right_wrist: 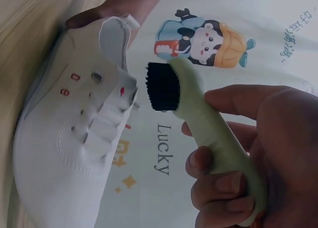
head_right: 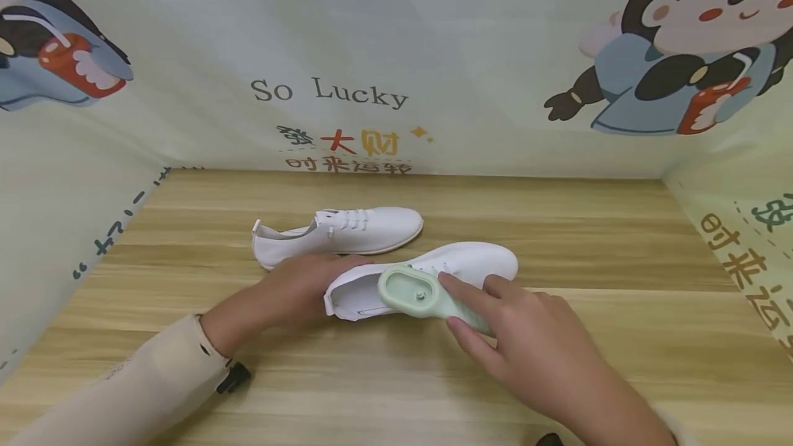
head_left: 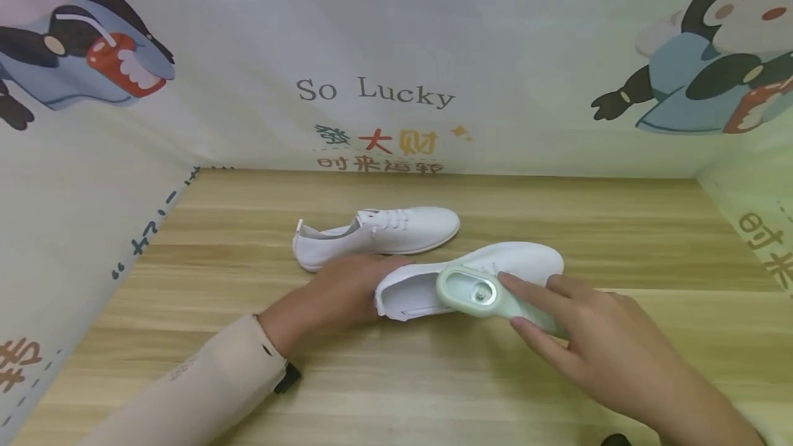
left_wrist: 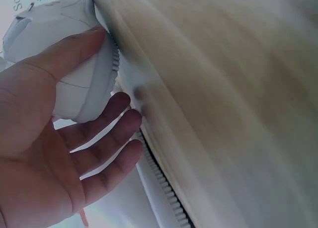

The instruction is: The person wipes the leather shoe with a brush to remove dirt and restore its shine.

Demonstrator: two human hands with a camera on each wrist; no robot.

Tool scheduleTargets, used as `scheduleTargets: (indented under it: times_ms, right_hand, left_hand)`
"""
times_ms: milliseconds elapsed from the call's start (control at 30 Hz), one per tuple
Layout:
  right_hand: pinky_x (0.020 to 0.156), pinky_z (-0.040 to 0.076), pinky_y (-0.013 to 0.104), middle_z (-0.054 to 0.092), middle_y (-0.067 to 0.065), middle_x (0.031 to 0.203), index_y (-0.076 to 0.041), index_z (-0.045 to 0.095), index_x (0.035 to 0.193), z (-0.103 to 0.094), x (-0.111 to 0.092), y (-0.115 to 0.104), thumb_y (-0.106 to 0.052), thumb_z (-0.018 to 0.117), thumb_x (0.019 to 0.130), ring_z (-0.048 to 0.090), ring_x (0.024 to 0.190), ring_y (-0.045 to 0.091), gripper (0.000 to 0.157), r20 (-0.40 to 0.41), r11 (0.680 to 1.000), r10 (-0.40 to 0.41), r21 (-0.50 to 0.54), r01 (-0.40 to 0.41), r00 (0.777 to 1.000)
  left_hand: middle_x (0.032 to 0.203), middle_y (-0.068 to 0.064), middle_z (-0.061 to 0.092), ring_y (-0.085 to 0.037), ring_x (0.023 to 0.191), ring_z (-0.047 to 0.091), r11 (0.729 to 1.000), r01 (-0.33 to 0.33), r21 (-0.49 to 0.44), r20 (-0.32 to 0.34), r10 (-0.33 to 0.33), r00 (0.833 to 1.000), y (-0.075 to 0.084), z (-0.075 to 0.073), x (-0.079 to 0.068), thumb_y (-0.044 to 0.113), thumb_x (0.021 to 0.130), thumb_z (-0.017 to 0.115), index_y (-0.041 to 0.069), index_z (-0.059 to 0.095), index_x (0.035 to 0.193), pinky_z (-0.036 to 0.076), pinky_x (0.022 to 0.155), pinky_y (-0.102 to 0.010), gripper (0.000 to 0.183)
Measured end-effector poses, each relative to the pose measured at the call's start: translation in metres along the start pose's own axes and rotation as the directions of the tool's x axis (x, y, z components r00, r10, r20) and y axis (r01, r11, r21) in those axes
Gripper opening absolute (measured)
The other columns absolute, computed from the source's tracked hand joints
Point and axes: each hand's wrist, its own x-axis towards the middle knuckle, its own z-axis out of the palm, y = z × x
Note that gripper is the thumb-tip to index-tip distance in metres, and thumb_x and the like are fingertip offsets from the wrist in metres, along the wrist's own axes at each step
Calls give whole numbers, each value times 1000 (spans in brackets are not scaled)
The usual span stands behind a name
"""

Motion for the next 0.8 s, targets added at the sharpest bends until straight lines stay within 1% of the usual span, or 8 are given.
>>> scheduleTargets:
  times_ms: [100,167,300,367,433,567,700,800]
  right_hand:
    - [54,36,21,57,-13,82,-36,62,135,2,-1,-2,-39,71,92,36,57,-4,44,49,1000,-29,7,28,998]
    - [54,36,20,57,-14,83,-36,63,134,5,-1,-3,-40,70,92,36,58,-5,43,78,997,-71,20,69,994]
    - [54,34,19,50,-16,80,-36,62,135,14,-2,-4,-42,67,94,33,57,-4,41,171,987,-158,65,149,972]
    - [54,33,19,50,-15,79,-35,63,134,17,-3,-4,-42,65,95,32,57,-4,40,211,983,-180,81,166,961]
    - [53,33,19,51,-15,79,-34,63,135,19,-4,-4,-43,65,96,32,56,-3,40,234,982,-186,88,169,954]
    - [52,32,19,52,-14,79,-31,64,133,23,-3,-4,-42,66,95,31,54,-3,40,242,982,-187,81,172,952]
    - [52,33,19,55,-13,80,-30,66,132,25,-2,-3,-42,66,95,32,54,-3,39,262,981,-191,91,173,946]
    - [53,35,20,58,-12,82,-29,66,131,26,-1,-2,-42,66,95,34,54,-2,39,278,982,-186,94,166,942]
  left_hand:
    - [108,17,70,-3,97,65,1000,25,13,12,-26,1000,3,5,5,39,84,79,33,62,124,52,79,-29,43]
    - [107,17,71,-4,97,66,998,57,15,30,-57,998,4,6,9,39,84,79,33,62,124,51,78,-29,43]
    - [108,15,71,-7,97,66,994,107,8,75,-107,991,6,8,18,39,80,81,33,62,125,50,75,-31,49]
    - [109,15,71,-8,97,66,992,125,10,101,-125,987,7,9,23,43,78,82,33,60,127,50,75,-31,54]
    - [107,13,71,-9,95,66,989,148,4,125,-148,981,9,11,27,45,77,82,32,60,128,50,74,-31,57]
    - [105,11,70,-11,91,64,980,201,-4,153,-198,968,12,13,39,50,75,83,30,59,129,49,74,-33,62]
    - [98,11,67,-11,85,61,977,214,-13,172,-208,963,15,14,55,52,75,83,26,60,122,48,72,-32,58]
    - [93,10,66,-11,82,60,971,235,-40,202,-222,954,18,16,67,53,76,81,25,61,117,48,71,-32,54]
